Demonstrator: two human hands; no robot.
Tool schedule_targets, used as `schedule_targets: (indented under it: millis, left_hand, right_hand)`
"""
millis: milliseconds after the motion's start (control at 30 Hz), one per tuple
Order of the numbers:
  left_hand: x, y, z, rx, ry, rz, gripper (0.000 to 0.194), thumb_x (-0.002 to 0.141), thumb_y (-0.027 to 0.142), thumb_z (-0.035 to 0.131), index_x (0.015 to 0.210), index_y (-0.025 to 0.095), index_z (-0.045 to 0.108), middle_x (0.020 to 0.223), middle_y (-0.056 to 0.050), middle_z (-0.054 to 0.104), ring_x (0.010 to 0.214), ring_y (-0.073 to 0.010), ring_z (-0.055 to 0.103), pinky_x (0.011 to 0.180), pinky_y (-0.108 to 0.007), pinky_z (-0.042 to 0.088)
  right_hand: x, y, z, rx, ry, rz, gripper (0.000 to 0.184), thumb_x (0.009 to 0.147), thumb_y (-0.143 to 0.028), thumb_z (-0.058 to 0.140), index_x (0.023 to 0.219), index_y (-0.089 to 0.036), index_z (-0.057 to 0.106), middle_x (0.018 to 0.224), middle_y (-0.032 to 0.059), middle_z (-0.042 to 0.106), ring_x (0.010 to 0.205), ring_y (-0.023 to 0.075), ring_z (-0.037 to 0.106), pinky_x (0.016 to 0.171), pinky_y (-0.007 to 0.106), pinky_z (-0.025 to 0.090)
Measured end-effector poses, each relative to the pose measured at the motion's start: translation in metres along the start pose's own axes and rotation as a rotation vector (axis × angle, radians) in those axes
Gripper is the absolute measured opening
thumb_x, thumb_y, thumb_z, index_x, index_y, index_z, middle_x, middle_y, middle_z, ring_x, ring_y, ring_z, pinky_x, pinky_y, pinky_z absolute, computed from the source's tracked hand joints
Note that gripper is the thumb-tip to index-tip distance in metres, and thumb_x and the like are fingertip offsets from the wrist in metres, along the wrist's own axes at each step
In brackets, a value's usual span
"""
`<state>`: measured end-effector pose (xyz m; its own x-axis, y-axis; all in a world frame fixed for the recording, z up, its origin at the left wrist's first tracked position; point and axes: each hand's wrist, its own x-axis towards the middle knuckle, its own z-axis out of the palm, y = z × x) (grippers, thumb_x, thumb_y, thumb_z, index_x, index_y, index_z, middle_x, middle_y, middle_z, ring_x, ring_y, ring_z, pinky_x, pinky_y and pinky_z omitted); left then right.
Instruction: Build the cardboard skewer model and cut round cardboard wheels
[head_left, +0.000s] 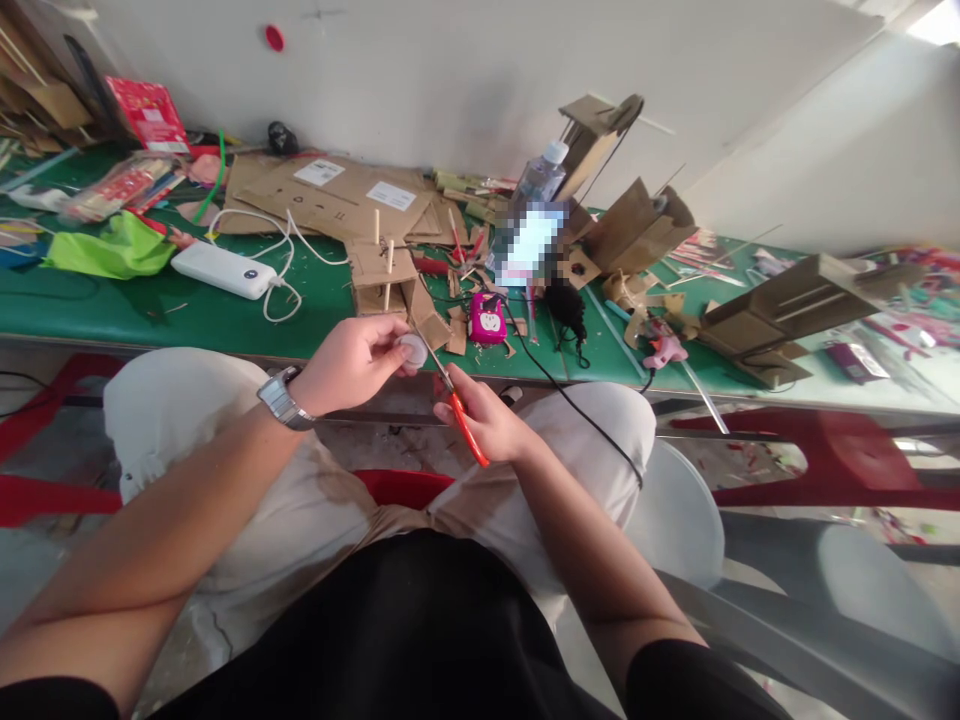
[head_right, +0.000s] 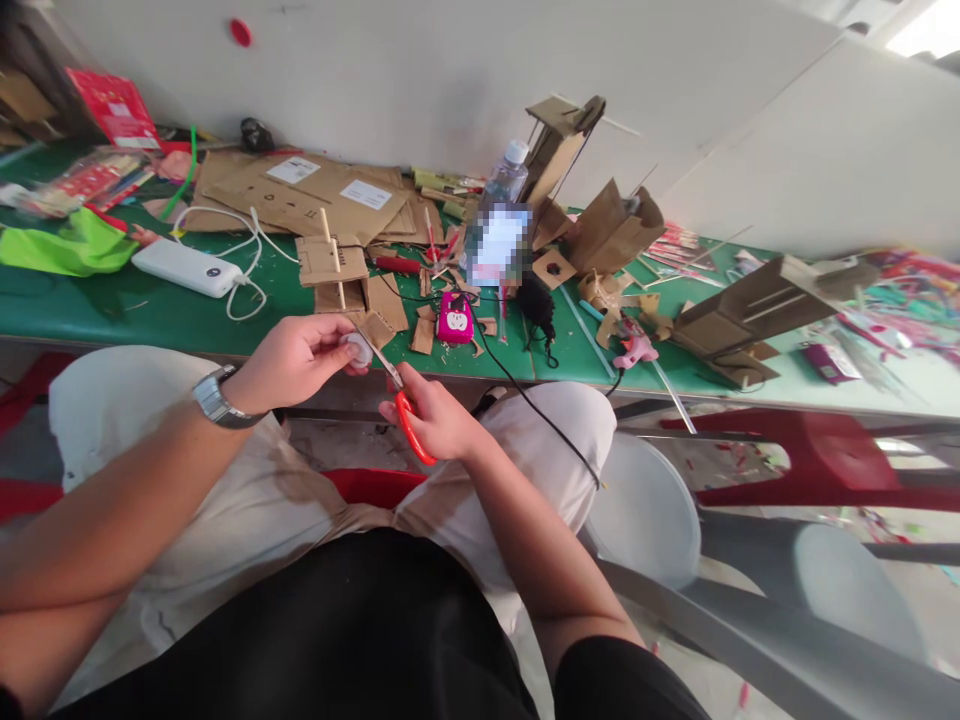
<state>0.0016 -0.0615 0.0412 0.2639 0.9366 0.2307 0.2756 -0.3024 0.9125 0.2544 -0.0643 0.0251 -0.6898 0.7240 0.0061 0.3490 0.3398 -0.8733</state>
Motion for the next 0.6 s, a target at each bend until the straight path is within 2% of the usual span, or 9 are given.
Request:
schedule_targets:
  millis: [167,333,600]
  left_hand:
    - [0.000,-0.002,-0.004,0.050,-0.022,-0.015,0.015,0.101,0.031,0.069,0.096,0.018,0.074,0.086,-0.007,0.082,0.078,-0.0206,0.081,0.073,-0.028,0.064]
    - [0.001,0.001,-0.008,0.039,-0.044,-0.030,0.019,0.100,0.035,0.071,0.092,0.019,0.074,0.082,-0.007,0.082,0.076,-0.0217,0.081,0.067,-0.028,0.063]
    - [0.002,-0.001,-0.011,0.117,-0.079,-0.040,0.016,0.100,0.033,0.069,0.094,0.020,0.077,0.086,-0.007,0.084,0.079,-0.0233,0.083,0.072,-0.031,0.063]
  right_hand:
    - [0.001,0.004,0.001,-0.004,-0.014,-0.011,0.025,0.108,-0.045,0.056,0.099,-0.024,0.046,0.078,-0.0048,0.052,0.067,0.0144,0.044,0.066,0.029,0.040]
    - [0.002,0.006,0.001,0.026,-0.041,-0.005,0.028,0.108,-0.047,0.058,0.098,-0.024,0.047,0.079,-0.0045,0.052,0.069,0.0140,0.045,0.067,0.029,0.041]
    - [0.001,0.005,-0.008,0.006,-0.117,0.030,0.030,0.108,-0.051,0.057,0.101,-0.023,0.049,0.083,-0.0027,0.056,0.073,0.0154,0.048,0.069,0.029,0.042]
